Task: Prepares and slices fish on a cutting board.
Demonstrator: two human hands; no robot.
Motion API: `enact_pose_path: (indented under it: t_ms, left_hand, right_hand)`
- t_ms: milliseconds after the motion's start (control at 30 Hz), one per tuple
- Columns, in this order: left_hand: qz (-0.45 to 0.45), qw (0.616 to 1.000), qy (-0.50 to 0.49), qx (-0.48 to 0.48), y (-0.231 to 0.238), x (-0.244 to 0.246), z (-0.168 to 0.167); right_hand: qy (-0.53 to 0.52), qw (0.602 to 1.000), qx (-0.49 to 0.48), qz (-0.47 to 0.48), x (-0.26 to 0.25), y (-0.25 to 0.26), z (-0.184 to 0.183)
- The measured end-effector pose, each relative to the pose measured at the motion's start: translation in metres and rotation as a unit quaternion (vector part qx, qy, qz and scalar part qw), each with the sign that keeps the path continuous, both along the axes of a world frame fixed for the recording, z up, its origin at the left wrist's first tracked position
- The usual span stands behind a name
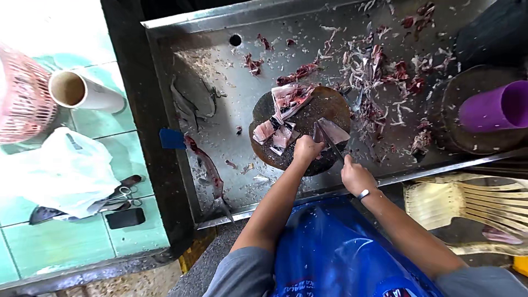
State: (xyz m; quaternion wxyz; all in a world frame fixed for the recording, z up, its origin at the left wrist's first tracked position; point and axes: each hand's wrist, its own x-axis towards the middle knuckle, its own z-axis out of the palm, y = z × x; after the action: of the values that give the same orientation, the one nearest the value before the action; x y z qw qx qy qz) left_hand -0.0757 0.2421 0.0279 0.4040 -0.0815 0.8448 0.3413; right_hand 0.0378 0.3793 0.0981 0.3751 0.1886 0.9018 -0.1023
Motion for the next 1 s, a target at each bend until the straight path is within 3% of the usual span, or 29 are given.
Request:
enact_pose_path:
  t_ms: [100, 267, 400, 567, 700, 800, 1000]
  left_hand:
    - [-0.004, 1.0, -0.005, 0.0, 0.001, -0.001, 0.0]
    - [-0.001, 1.0, -0.01, -0.001, 0.0, -0.004, 0.0]
    - [-0.011, 1.0, -0.022, 0.003, 0.001, -0.006, -0.002]
    - [-0.012, 0.999, -0.031, -0.002, 0.0, -0.008, 0.0]
    - [-0.019, 0.999, -0.025, -0.006, 0.0, -0.008, -0.001]
    - [-0.02, 0.999, -0.026, -0.013, 0.002, -0.007, 0.001]
    - [-0.042, 0.999, -0.028, -0.002, -0.003, -0.005, 0.006]
  right_hand:
    - [0.041, 0.999, -0.005, -0.011, -0.008, 0.0, -0.025]
    - [0.006, 1.0, -0.009, 0.0, 0.001, 0.007, -0.007]
    - [0.052, 0.998, -0.022, -0.014, -0.008, 0.008, -0.037]
    - [0.012, 1.0, -0.014, 0.001, 0.001, 0.013, -0.018]
    - [0.032, 0.999, -0.003, -0.013, -0.002, 0.008, -0.042]
    - [0.035, 0.999, -0.006, 0.0, 0.015, 0.019, -0.035]
    - [-0.082, 0.997, 0.008, 0.007, 0.073, 0.039, 0.01]
